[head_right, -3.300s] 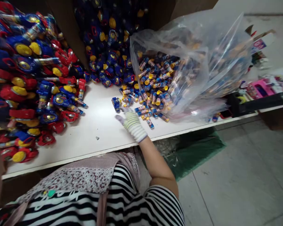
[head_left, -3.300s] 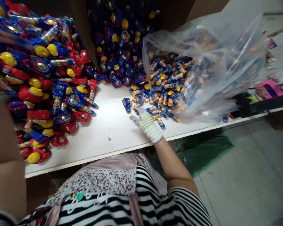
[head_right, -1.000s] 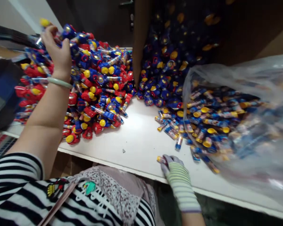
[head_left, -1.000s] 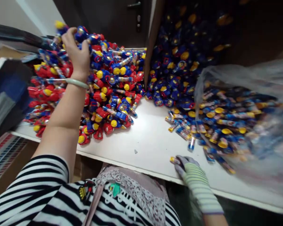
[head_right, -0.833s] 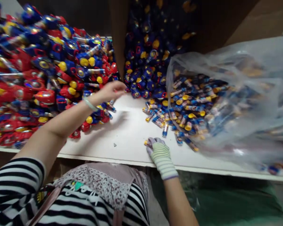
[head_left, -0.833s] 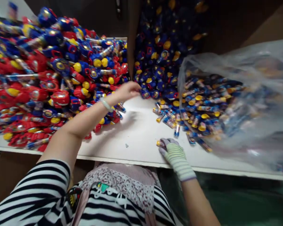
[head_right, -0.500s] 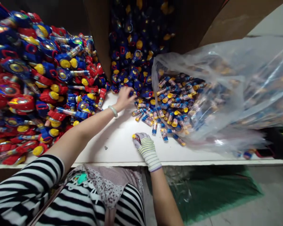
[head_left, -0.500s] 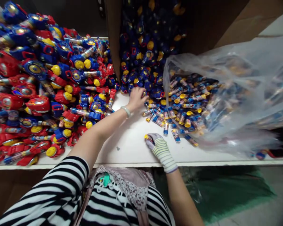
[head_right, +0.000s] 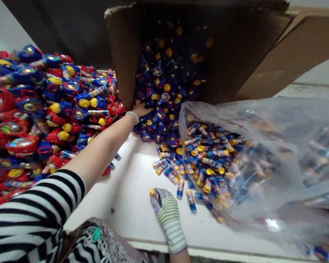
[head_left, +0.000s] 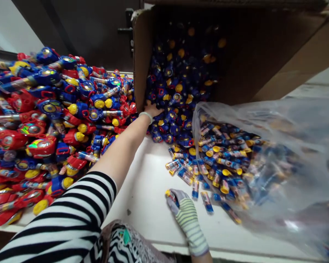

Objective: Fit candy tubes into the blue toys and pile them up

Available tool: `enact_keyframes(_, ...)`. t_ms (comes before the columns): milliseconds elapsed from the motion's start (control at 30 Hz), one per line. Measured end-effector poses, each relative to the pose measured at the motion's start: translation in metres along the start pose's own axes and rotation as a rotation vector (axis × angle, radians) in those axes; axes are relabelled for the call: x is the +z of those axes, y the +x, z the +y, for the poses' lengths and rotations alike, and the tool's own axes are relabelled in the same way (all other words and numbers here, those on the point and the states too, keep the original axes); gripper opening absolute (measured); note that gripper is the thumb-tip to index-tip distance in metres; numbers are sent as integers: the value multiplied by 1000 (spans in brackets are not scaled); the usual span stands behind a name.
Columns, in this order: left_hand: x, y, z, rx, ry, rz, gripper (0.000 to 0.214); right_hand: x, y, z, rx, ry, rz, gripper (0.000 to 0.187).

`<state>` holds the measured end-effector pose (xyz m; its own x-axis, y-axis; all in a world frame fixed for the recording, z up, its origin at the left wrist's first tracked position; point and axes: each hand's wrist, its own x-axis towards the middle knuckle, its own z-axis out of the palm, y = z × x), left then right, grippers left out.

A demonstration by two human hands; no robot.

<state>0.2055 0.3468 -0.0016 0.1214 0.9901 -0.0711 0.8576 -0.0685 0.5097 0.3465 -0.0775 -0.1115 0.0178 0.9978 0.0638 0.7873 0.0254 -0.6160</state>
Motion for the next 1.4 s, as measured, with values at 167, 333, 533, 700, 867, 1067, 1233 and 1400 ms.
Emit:
enact_keyframes(167, 8, -18, -5, 2, 60, -138, 67, 0, 4, 2, 2, 6, -16, 28)
enact_keyframes(333, 17, -75, -9, 88, 9, -259, 60, -2, 8, -7, 12, 8, -39, 34)
enact_keyframes(533, 46, -158, -4, 213, -79, -388, 46, 1, 2, -18, 93, 115, 44, 47)
enact_keyframes(700, 14, -206, -29, 284, -258, -491, 48, 3, -5, -17, 126, 209, 108, 46)
enact_keyframes(867, -15, -269, -73, 217, -885, -691, 55, -9, -3, -36, 9, 347, 156, 43)
enact_keyframes(1067, -9, -314, -103, 242, -1161, -837, 56, -20, 10, -80, -157, 177, 39, 41)
enact_keyframes(1233, -22, -313, -96, 292, -879, -725, 45, -20, 9, -95, -155, -56, -70, 41)
enact_keyframes(1400, -23, -316, -87, 397, -739, -481, 31, -25, 5, -109, -134, -243, -130, 41)
